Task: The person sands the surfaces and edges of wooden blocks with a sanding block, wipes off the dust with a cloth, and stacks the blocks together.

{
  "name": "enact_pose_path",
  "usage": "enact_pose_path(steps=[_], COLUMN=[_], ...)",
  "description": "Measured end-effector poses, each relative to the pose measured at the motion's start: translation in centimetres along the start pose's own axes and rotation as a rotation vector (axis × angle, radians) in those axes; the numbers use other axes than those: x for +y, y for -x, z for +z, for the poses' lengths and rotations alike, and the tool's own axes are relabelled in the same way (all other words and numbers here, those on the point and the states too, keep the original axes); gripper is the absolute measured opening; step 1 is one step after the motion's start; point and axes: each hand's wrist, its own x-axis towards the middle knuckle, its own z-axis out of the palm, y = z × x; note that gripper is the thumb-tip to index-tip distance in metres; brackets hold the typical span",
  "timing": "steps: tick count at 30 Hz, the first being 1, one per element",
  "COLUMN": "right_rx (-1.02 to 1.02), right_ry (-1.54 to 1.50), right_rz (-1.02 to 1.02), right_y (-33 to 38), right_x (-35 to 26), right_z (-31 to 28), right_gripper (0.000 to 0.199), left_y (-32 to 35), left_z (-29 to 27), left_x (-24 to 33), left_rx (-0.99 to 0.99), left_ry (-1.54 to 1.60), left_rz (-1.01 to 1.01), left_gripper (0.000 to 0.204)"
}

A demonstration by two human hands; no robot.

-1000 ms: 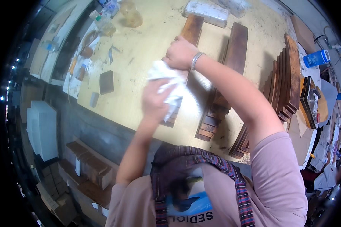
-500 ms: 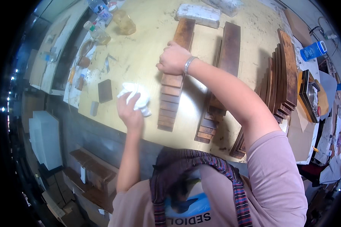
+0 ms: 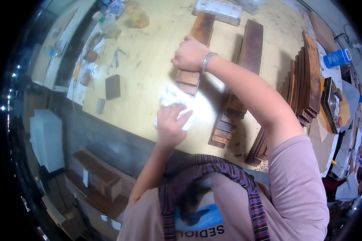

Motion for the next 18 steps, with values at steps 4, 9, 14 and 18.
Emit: enact_pose_path(steps=[4,9,14,18], right_rx=[-0.036,-0.047,-0.02,0.007], right_ry=[-0.009,0.002,-0.01,-0.008], right_rz=[-0.008,0.022,0.021,0.004], right_y=[0.1,0.1,0.3,-0.2], right_x=[-0.5,-0.3,0.0,-0.3], right_z=[0.2,-0.3,-0.2,0.5], right_gripper=[0.043,0.043,0.042,0.042], left_y=[5.8,4.8,1.2,-1.3], left_z=[-1.0,-5.0,-5.3,-0.8], left_x=[-8.2,-7.9,-4.0,0.9], left_rx=[0.001,0.21,0.045,-0.127], left_ry=[-0.151,-0.072,0.134,0.014], left_rz=[-0.18,-0.374,-0.327,-0.068], left_gripper=[0.023,0.025,0.016,0.02])
